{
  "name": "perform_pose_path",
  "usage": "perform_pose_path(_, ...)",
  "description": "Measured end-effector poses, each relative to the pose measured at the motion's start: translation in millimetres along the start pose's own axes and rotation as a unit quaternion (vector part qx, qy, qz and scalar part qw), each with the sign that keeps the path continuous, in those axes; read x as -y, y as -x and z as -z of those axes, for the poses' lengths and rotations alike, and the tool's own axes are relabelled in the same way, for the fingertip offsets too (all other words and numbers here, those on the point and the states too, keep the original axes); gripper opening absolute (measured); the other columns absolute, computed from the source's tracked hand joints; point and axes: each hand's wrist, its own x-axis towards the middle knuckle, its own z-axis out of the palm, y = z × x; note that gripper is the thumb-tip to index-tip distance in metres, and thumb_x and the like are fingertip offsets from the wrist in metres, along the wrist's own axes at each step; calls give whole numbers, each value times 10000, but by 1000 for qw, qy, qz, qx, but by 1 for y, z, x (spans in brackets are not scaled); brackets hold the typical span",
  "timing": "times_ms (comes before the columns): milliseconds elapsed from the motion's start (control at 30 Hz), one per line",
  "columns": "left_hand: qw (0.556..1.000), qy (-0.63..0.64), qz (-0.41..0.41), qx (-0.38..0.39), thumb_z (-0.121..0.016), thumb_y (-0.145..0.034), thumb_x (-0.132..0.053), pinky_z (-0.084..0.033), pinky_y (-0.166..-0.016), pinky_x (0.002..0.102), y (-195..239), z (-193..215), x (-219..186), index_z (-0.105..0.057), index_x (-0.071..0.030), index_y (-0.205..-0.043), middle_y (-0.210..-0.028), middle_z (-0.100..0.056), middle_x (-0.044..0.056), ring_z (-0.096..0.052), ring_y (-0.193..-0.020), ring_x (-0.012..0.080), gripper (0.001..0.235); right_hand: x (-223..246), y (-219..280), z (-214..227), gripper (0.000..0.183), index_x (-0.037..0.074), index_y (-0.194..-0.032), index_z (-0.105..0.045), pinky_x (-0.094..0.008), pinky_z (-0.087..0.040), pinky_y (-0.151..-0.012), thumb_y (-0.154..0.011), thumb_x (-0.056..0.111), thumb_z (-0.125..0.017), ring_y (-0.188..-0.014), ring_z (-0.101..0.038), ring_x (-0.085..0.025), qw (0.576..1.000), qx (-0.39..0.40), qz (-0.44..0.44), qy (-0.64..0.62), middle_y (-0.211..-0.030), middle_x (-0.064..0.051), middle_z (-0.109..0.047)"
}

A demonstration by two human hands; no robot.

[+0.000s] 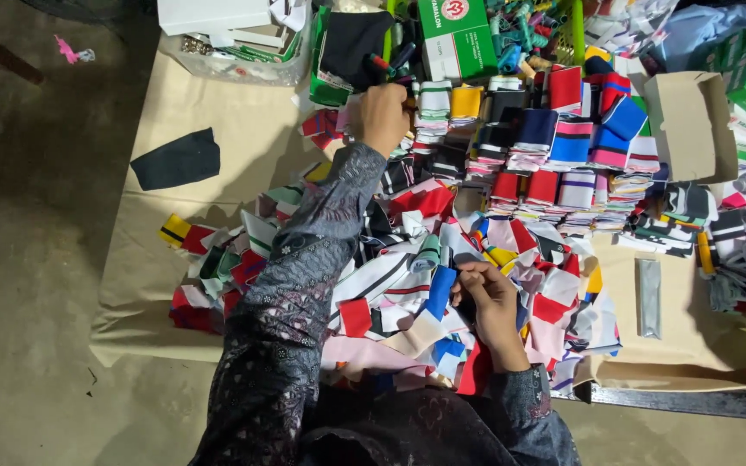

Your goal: The person folds various colorful socks from a large pile on a table. They pick up individual socks, unfold them, and fold them into smaller bundles by hand, placing the finished items back onto the pile.

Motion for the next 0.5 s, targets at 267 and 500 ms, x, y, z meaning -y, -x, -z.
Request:
perform_pose_path(267,983,178,-42,-29,-732,-916,-179,-602,-703,324,120,92,-40,-558,-111,-1033,-954,-684,65,-700,-871,206,220,5,-1,1,176,-4,-1149,-661,-295,-593,-691,-1021,61,-560,-679,-652,-191,999,2,-1,35,-812,-116,-676)
perform_pose_path(500,985,162,-62,-10,-692,-947,-263,-496,-944,388,273,119,11,-635,-68,-1122,-1175,-631,102,-594,-1130,276,268,114,41,40,336,86,-1362,-602,-354,-532,-1087,-1036,9,-576,-1203,-645,-189,882,-37,28,470,-1375,-72,-643)
